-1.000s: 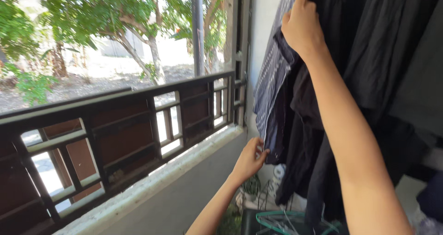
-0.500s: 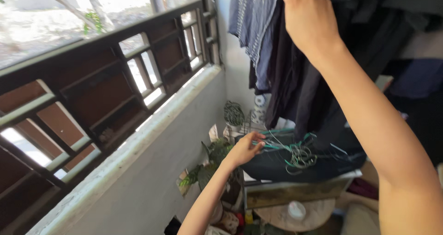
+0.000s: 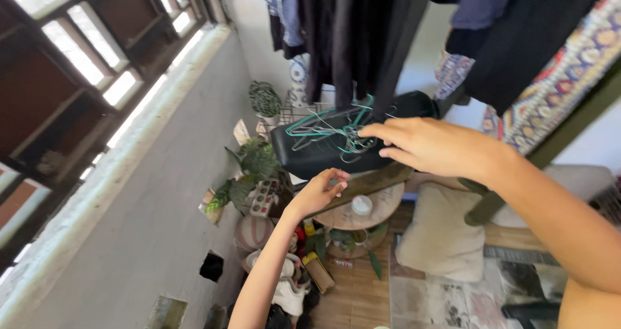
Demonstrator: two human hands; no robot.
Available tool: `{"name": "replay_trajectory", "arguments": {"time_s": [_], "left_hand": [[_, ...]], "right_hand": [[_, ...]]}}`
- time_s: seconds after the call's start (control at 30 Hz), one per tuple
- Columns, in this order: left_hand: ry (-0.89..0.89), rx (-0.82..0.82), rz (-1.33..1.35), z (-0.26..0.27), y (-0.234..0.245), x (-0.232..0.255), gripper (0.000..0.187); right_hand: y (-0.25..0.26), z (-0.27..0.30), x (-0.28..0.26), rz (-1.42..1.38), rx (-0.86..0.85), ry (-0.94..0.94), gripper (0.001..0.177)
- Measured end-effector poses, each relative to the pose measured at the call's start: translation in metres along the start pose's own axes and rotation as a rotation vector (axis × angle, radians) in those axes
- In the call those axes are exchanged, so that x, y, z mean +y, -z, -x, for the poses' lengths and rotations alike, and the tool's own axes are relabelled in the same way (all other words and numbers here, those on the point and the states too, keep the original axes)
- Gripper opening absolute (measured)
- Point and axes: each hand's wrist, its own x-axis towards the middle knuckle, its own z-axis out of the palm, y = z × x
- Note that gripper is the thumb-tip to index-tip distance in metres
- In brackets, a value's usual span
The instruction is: The person takes clothes from a blue laundry basket, unfolds them, and hangs them on a clothesline using hangers. The person handles a pink patterned cloth, a grey tank top, and a blue patterned shirt.
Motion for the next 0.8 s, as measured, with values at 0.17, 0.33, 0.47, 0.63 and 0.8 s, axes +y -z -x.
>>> {"name": "replay_trajectory", "arguments": {"time_s": [0.17, 0.33, 0.47, 0.63, 0.8], "left_hand": [[-0.021, -0.185, -0.013, -0.006, -0.073, 0.006, 0.032], [-0.09, -0.423, 0.027, -0.027, -0.187, 0.006, 0.038], [-0.068, -0.604, 0.044, -0.052, -0.29, 0.02, 0.041], [-0.101, -0.76, 0.128, -0.078, -0.427, 0.044, 0.037], [-0.119, -0.882, 0.275, -0.087, -0.528, 0.066, 0.036]], "right_hand": [[-0.059, 0.1, 0.055, -0.256, -0.062, -0.108, 0.047], [-0.121, 0.249, 0.135, -0.366, -0.227, -0.4, 0.057], [-0.168, 0.397, 0.184, -0.414, -0.215, -0.595, 0.052], [-0.201, 0.573, 0.192, -0.426, -0.129, -0.743, 0.043], [-0.212, 0.684, 0.159, -0.519, -0.061, -1.039, 0.043]]}}
